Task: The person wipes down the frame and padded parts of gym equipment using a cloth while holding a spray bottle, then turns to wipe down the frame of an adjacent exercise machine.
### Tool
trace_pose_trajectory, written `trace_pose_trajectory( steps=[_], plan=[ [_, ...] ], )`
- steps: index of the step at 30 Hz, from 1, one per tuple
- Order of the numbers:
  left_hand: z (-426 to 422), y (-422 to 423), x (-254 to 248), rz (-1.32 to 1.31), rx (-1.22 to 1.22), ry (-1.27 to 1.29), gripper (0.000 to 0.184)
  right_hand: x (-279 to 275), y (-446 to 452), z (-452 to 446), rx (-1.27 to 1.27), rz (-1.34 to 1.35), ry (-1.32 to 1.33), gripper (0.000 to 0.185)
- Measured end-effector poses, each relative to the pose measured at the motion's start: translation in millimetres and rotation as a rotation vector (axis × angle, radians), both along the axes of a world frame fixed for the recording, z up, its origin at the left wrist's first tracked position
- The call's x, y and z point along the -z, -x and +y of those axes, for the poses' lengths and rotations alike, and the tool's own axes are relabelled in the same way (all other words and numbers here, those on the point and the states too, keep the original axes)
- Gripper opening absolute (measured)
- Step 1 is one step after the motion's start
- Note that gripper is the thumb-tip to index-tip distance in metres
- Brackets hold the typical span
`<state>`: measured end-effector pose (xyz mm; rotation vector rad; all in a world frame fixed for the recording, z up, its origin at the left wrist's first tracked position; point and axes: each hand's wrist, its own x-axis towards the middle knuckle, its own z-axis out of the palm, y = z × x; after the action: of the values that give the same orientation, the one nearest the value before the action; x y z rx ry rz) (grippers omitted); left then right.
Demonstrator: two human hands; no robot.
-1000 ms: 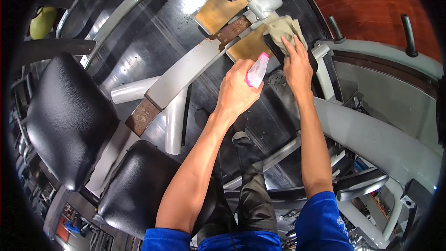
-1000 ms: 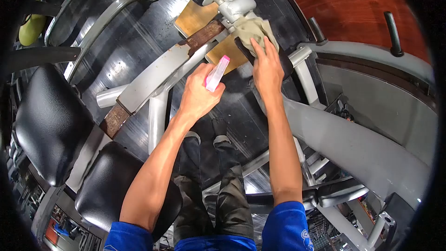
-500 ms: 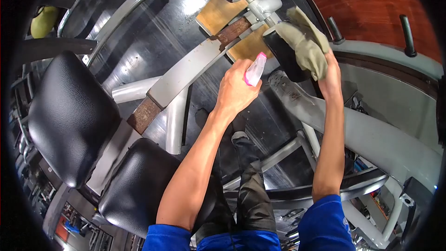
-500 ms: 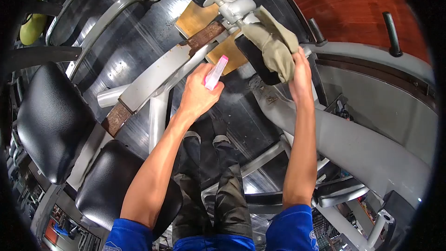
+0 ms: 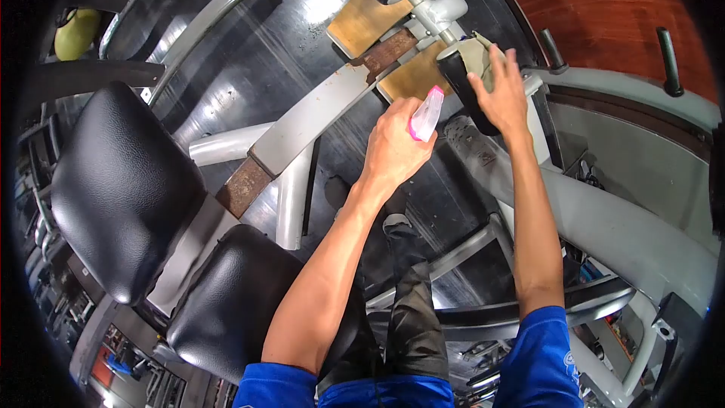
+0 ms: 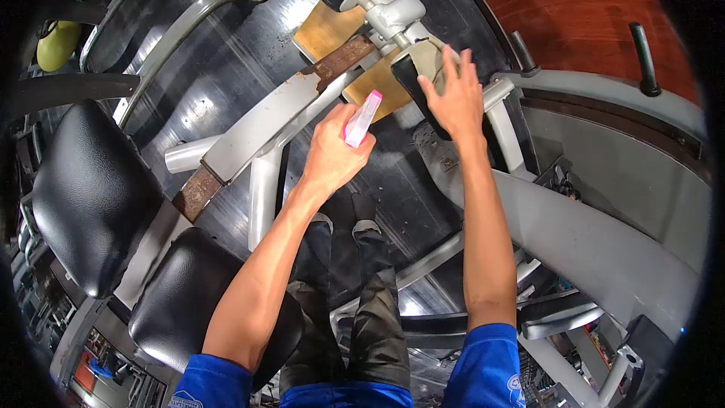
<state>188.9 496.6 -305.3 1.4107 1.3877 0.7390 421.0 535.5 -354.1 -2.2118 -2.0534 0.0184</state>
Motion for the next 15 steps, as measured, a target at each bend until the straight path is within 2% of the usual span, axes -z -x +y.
trace_pose_trajectory(
  steps=[1, 5, 9, 12, 15],
  plan=[
    [-0.2, -0.4, 0.6, -0.003, 0.0, -0.005, 0.025, 4.7, 0.9, -0.8, -0.039, -0.078, 0.084, 0.062],
    [-0.8, -0.2, 3.1, 0.008, 0.009, -0.02, 0.023, -0.3, -7.4, -23.0, -0.048, -0.014, 0.024, 0.051],
    [-0.1, -1.6, 3.8, -0.013, -0.017, -0.011, 0.021, -2.5, -25.7, -76.5, 0.115, 0.035, -0.01, 0.047],
    [0.6, -0.6, 4.0, -0.015, -0.026, -0.013, 0.021, 15.4, -60.2, -93.8, 0.683, 0.344, 0.255, 0.038],
    [0.9, -1.1, 4.2, -0.015, -0.022, -0.018, 0.021, 20.1, -63.3, -68.9, 0.965, 0.658, -0.112, 0.036]
  ],
)
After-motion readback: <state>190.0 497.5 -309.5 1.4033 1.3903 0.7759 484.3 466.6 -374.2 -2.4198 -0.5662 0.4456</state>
